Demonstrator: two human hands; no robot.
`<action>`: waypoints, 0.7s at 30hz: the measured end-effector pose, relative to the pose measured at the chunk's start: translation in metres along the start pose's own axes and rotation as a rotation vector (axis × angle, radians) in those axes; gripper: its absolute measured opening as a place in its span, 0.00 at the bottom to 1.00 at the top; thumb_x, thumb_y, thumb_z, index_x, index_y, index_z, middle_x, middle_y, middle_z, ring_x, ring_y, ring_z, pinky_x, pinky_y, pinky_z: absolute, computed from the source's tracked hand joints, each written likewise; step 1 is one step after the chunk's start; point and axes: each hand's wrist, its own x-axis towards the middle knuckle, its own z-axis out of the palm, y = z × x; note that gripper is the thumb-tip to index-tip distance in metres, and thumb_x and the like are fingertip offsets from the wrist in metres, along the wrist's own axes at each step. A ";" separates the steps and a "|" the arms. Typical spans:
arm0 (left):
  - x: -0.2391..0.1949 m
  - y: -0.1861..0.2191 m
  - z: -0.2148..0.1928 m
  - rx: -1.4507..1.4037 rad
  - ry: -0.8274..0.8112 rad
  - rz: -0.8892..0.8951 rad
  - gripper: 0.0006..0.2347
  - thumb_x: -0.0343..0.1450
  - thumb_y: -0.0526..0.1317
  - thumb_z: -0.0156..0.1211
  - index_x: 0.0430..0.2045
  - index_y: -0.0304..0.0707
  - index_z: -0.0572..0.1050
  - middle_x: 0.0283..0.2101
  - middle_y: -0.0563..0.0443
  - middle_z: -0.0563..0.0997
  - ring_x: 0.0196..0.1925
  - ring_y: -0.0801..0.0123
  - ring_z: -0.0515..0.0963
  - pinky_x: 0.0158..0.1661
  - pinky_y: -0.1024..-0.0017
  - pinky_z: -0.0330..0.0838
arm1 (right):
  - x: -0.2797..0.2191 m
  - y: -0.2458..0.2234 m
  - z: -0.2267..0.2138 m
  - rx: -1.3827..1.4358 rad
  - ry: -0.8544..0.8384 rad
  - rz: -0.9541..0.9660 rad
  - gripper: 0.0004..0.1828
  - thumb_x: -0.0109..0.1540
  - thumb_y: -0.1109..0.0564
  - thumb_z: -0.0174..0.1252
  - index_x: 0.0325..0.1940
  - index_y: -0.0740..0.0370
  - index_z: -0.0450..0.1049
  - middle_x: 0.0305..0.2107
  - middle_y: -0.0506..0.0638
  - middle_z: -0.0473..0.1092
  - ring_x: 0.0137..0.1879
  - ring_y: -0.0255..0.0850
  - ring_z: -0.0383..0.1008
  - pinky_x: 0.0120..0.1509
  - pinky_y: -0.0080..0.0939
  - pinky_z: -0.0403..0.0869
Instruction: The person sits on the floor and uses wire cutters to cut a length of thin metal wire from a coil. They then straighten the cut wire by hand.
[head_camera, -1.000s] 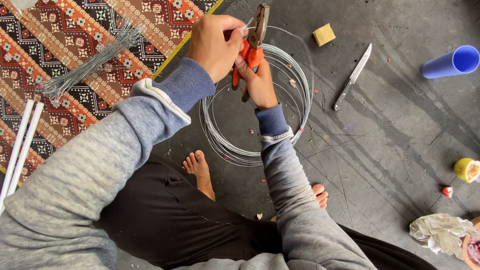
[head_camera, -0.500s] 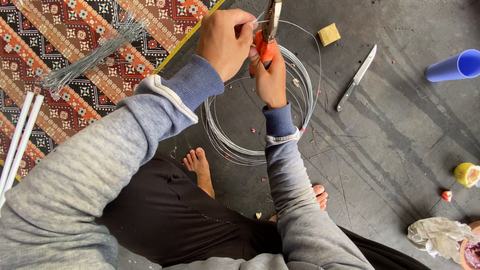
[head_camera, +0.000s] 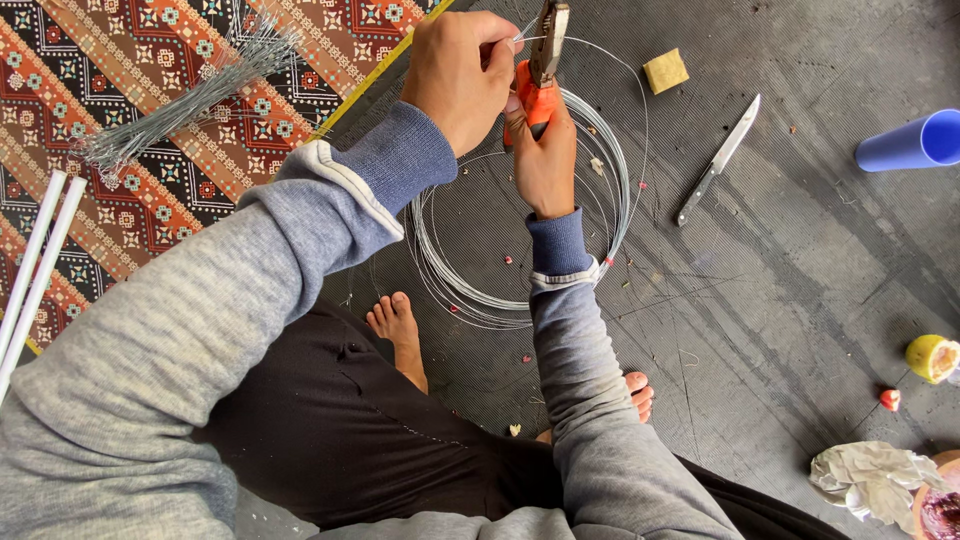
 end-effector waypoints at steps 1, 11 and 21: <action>0.000 -0.001 0.001 0.008 0.001 -0.003 0.06 0.74 0.30 0.58 0.37 0.26 0.81 0.35 0.43 0.87 0.31 0.67 0.89 0.33 0.74 0.82 | 0.000 0.000 0.000 0.001 0.000 0.007 0.21 0.72 0.46 0.57 0.62 0.64 0.70 0.27 0.43 0.68 0.31 0.30 0.69 0.35 0.32 0.69; 0.000 -0.010 0.003 0.035 -0.001 0.011 0.06 0.74 0.30 0.58 0.37 0.27 0.82 0.35 0.42 0.87 0.33 0.66 0.89 0.34 0.73 0.82 | 0.001 0.004 0.002 -0.058 0.017 0.008 0.21 0.71 0.46 0.58 0.60 0.64 0.70 0.28 0.44 0.69 0.32 0.32 0.70 0.37 0.34 0.71; 0.000 -0.010 0.004 0.052 0.016 0.036 0.06 0.74 0.30 0.59 0.38 0.26 0.82 0.36 0.42 0.86 0.34 0.65 0.89 0.35 0.73 0.86 | 0.000 0.002 0.003 -0.079 0.033 -0.008 0.19 0.71 0.47 0.57 0.58 0.64 0.71 0.29 0.45 0.71 0.33 0.33 0.71 0.39 0.35 0.72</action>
